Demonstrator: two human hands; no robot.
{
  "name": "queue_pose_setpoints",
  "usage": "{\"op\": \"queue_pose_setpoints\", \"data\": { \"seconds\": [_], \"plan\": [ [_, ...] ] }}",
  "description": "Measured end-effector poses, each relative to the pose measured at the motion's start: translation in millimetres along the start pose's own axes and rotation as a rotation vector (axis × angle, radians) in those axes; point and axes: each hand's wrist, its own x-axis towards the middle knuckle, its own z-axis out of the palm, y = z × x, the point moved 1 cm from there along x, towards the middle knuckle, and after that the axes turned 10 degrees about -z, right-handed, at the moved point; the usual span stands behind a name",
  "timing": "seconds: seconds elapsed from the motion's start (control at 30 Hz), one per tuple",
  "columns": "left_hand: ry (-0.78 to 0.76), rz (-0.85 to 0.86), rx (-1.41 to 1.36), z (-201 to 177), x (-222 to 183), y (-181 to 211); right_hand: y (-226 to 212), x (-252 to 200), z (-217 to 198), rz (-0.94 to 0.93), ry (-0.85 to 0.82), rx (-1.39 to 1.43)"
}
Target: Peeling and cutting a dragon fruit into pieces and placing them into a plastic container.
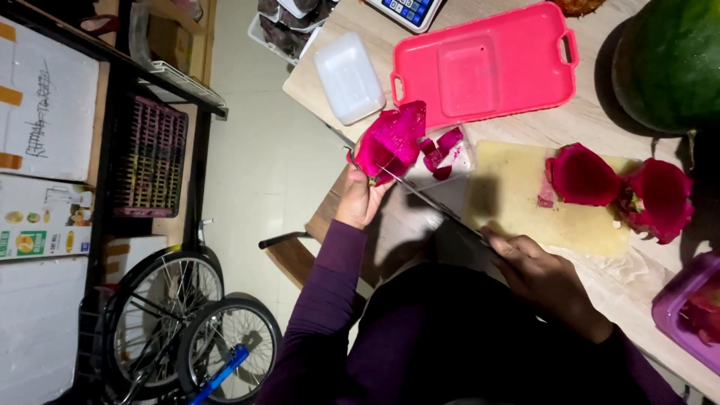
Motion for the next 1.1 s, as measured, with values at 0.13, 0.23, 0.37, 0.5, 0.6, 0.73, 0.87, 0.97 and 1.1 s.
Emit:
{"op": "queue_pose_setpoints", "data": {
  "seconds": [0.13, 0.23, 0.37, 0.5, 0.6, 0.73, 0.87, 0.97, 1.1],
  "plan": [
    [-0.042, -0.008, -0.062, -2, -2, -5, 0, -2, 10, -0.042, 0.053, -0.048],
    [-0.048, 0.005, -0.092, -8, -1, -17, -3, 0, 13, -0.129, 0.170, -0.207],
    [0.186, -0.022, 0.041, -13, -2, -33, -16, 5, 10, -0.314, 0.238, -0.473],
    [0.283, -0.008, 0.099, -29, -5, -53, -22, 7, 11, -0.105, 0.254, -0.352],
    [0.463, -0.068, 0.133, -6, -7, -51, -12, 0, 20, -0.119, 0.196, -0.412],
    [0.586, -0.133, 0.141, -9, -4, -66, -4, -4, 26, -0.225, 0.123, -0.625],
    [0.699, -0.200, 0.151, -16, 1, -78, -3, -5, 27, -0.118, 0.103, -0.551],
    [0.757, -0.223, 0.156, -35, 8, -93, 1, -6, 32, -0.103, 0.056, -0.628],
    [0.778, -0.235, 0.147, -19, 9, -83, 13, -7, 40, -0.206, 0.002, -0.793]
  ]
}}
